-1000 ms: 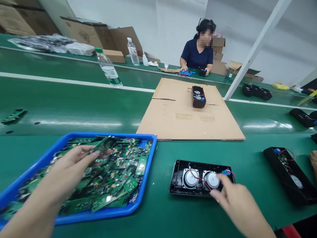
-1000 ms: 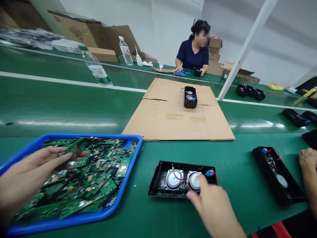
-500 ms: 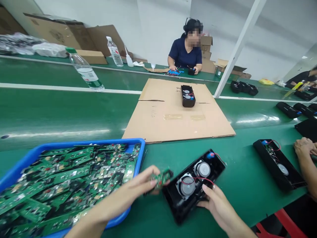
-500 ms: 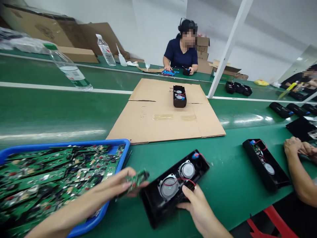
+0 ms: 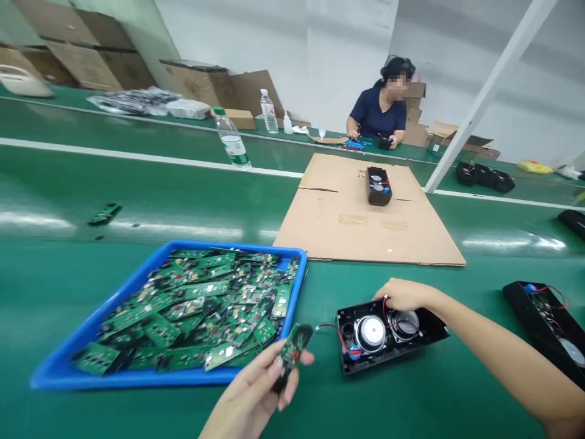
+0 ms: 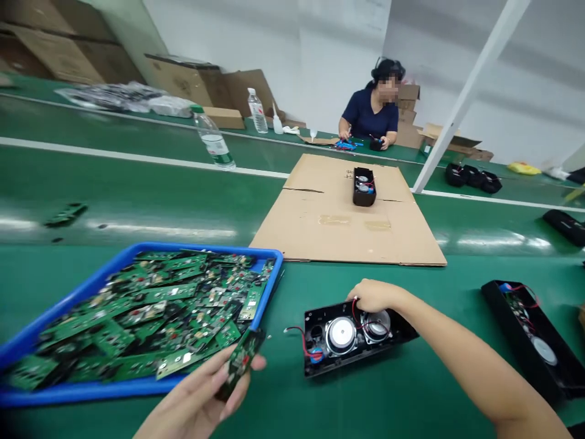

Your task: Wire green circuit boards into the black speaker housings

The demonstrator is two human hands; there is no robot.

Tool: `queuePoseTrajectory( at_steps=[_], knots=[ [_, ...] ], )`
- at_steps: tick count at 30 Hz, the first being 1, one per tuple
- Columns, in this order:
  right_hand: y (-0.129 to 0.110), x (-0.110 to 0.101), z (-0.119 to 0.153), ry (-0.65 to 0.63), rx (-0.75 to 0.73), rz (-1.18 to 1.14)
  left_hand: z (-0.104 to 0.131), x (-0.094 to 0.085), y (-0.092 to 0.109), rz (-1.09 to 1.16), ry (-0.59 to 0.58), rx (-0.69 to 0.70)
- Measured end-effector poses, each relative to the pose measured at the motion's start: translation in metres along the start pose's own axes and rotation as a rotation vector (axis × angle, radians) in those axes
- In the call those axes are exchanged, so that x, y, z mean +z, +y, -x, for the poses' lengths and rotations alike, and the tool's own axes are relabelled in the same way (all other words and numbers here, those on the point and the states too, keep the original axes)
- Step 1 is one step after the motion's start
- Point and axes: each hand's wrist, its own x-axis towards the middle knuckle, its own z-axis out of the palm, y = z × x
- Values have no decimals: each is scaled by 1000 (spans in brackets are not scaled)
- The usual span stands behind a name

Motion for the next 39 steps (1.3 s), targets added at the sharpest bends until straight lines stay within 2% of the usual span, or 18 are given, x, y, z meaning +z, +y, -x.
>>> queuePoseTrajectory(
  at_steps=[2,4,6,7,8,10,12,13,15,18,21,25,27,31,39],
  knots=[
    [-6,-5,3,9,-10,81,-4,0,3,123,145,58],
    [-22,-7,6,175,-35,166,-9,-2,2,225,210,72],
    [-49,-2,1,391,-74,240,-12,-3,0,286,220,67],
    [-64,2,-4,455,-93,275,-12,-4,-1,302,210,61],
    [-80,8,-11,456,-106,320,-11,-5,-2,312,195,54],
    [-105,21,-28,344,-112,435,-10,-8,-3,322,150,43],
    [-118,31,-41,254,-112,498,-8,-11,-3,331,94,42],
    [-120,34,-45,259,-114,476,-8,-12,-3,335,65,40],
    [-119,34,-44,366,-150,310,-9,-15,-3,340,17,35],
    [-115,30,-29,533,-263,-43,-11,-17,-4,289,-30,49],
    [-117,35,-13,643,-363,-177,-12,-12,-6,187,-64,74],
    [-120,55,-8,832,-488,-98,-8,0,-6,127,-120,55],
    [-120,62,-8,881,-514,-39,-6,4,-5,109,-147,49],
    [-119,64,-6,889,-516,37,-5,9,-5,100,-175,61],
    [-118,63,0,949,-554,113,-8,9,-12,68,-157,128]
  ],
)
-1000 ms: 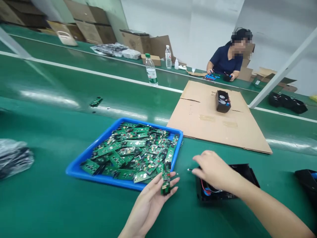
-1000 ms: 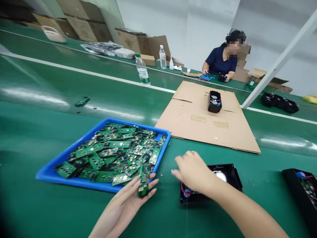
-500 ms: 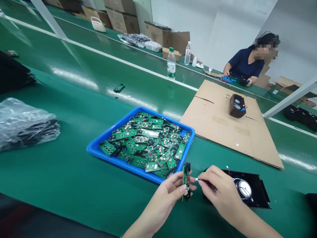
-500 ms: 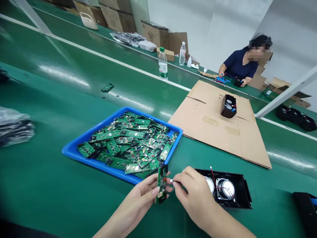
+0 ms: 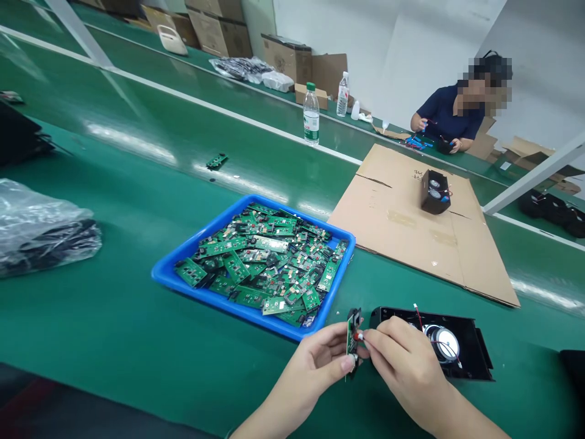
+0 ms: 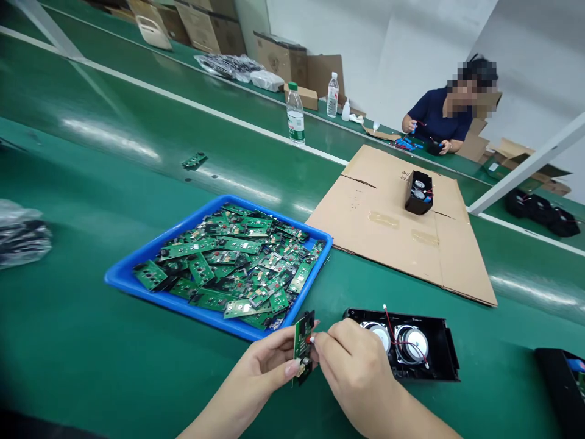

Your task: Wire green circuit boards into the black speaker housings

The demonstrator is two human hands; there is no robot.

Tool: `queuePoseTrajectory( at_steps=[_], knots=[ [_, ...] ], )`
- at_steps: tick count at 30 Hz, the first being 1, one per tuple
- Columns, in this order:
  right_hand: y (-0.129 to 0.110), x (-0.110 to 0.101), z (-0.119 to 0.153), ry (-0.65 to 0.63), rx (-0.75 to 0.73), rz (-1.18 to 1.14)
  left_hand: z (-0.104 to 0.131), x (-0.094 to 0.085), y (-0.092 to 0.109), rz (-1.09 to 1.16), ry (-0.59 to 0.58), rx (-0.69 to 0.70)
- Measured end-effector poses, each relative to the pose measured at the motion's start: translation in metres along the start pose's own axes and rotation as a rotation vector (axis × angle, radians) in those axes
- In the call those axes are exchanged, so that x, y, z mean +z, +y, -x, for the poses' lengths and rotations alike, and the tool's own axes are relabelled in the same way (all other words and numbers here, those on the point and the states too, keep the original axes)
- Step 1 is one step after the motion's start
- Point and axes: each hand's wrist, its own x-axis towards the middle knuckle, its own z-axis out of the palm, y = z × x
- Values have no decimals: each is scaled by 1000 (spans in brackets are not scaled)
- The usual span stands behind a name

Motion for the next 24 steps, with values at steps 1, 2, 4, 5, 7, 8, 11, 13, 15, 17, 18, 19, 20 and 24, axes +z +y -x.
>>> queuePoseTrajectory(
  at_steps=[1,2,4,5,7,8,11,13,15,17,18,19,20,24],
  knots=[
    [0,0,1,5,-15,0,0,0,0,-14,5,4],
    [0,-1,1,14,-33,2,1,0,0,-32,7,6],
    [0,-4,3,39,-78,19,2,0,1,-81,-1,7],
    [1,-5,3,44,-105,34,3,0,2,-114,-9,6],
    [1,-10,5,20,-162,64,4,0,3,-190,-24,6],
    [2,-11,5,-3,-184,74,5,0,4,-229,-30,6],
    [4,-15,6,-47,-223,80,7,1,5,-342,-14,22],
    [6,-14,6,-36,-228,72,9,3,5,-394,12,43],
    [6,-11,7,-17,-223,59,9,4,4,-419,35,50],
    [5,-8,8,2,-206,46,9,4,3,-412,54,39],
    [5,-8,9,7,-193,36,8,4,1,-396,58,28],
    [6,-9,10,3,-182,24,7,4,0,-371,52,10],
    [8,-11,11,-10,-176,8,7,4,-2,-339,28,-13],
    [30,-42,23,-40,-65,-19,9,15,-9,-171,-28,-83]
  ],
)
